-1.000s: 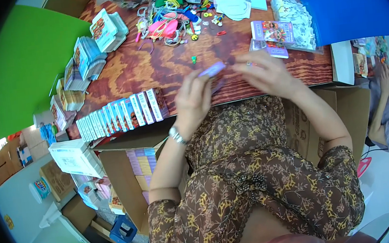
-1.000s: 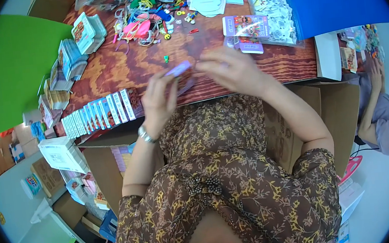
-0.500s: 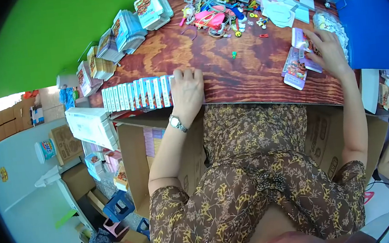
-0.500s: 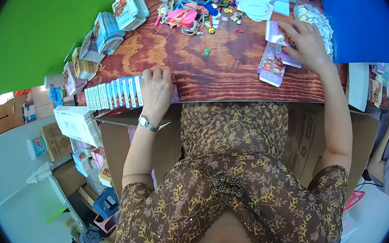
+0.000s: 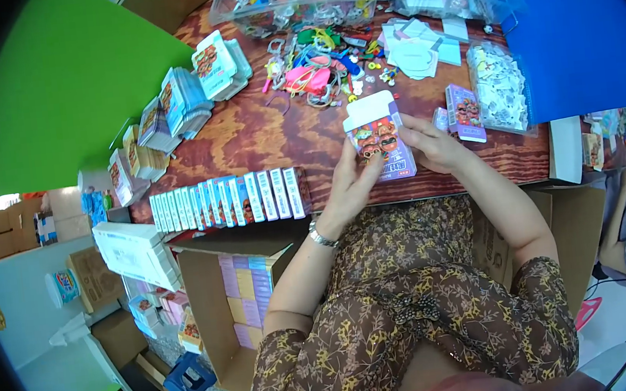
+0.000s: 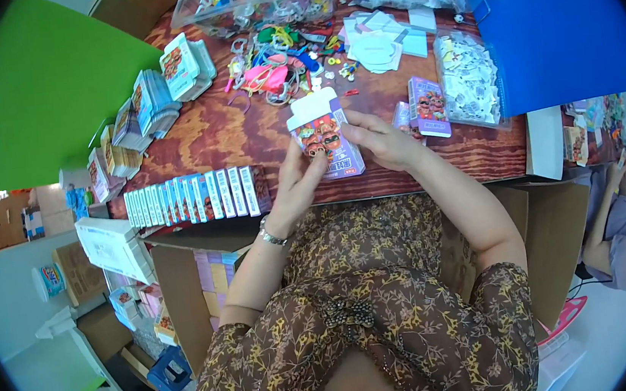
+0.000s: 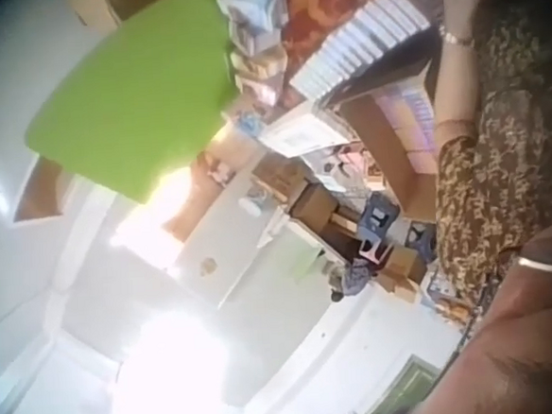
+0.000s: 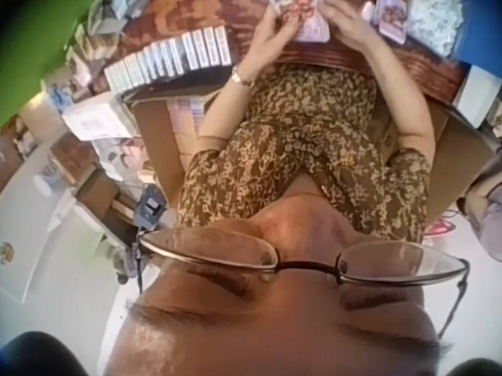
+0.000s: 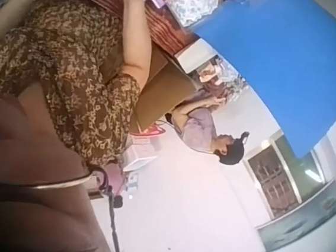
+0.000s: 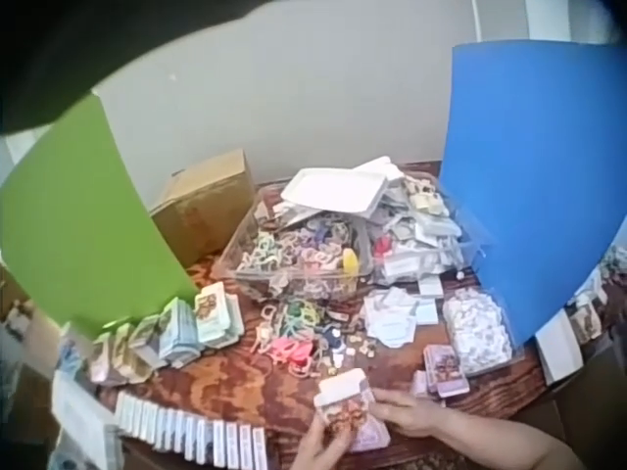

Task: Packaging small items and cards into boxes and organizing them on an assembly table.

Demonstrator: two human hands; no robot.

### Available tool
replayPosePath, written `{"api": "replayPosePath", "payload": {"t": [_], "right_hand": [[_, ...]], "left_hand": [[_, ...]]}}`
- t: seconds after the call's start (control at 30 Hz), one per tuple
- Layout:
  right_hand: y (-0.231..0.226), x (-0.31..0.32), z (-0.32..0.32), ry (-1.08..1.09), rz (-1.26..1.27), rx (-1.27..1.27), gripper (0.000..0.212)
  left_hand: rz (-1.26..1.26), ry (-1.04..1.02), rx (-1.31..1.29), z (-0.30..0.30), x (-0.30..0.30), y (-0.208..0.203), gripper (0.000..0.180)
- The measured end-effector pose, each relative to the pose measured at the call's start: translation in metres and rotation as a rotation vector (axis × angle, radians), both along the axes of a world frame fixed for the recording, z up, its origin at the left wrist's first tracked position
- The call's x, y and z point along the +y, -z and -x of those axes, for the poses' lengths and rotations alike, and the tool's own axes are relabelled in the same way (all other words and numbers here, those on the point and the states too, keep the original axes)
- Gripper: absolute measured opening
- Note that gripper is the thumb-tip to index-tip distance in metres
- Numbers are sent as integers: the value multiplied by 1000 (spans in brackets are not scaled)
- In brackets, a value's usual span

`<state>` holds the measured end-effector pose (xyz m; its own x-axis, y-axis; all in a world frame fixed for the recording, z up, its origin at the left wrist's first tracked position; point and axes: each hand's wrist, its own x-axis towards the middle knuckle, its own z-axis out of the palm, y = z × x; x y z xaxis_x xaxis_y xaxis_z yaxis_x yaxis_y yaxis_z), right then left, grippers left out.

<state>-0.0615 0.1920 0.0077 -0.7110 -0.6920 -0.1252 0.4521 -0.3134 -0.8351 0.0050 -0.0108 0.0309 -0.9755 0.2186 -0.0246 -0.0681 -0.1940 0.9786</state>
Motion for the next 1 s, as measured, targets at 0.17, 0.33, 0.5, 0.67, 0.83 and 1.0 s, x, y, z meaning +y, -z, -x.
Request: {"api": "replayPosePath", "payload": {"t": [0.17, 0.33, 0.5, 0.67, 0.83, 1.0], "right_hand": [[-16, 16, 17, -111, -251, 225, 41], [-18, 18, 48, -81, -379, 400, 41], [-19, 54, 135, 193, -1183, 973, 60], [9, 61, 156, 51, -1752, 1026, 67], [-3, 52, 148, 168, -1767, 990, 62], [3, 56, 145, 299, -1726, 1049, 48]], "left_hand": [[-343, 215, -192, 7, -24, 17, 50], [-186, 41, -50, 10, -25, 39, 42], [-53, -38, -25, 9, -14, 50, 44], [-272, -175, -267, 11, 3, 32, 48], [464, -172, 5, 5, 8, 28, 91], [542, -163, 50, -2, 12, 23, 86]]}}
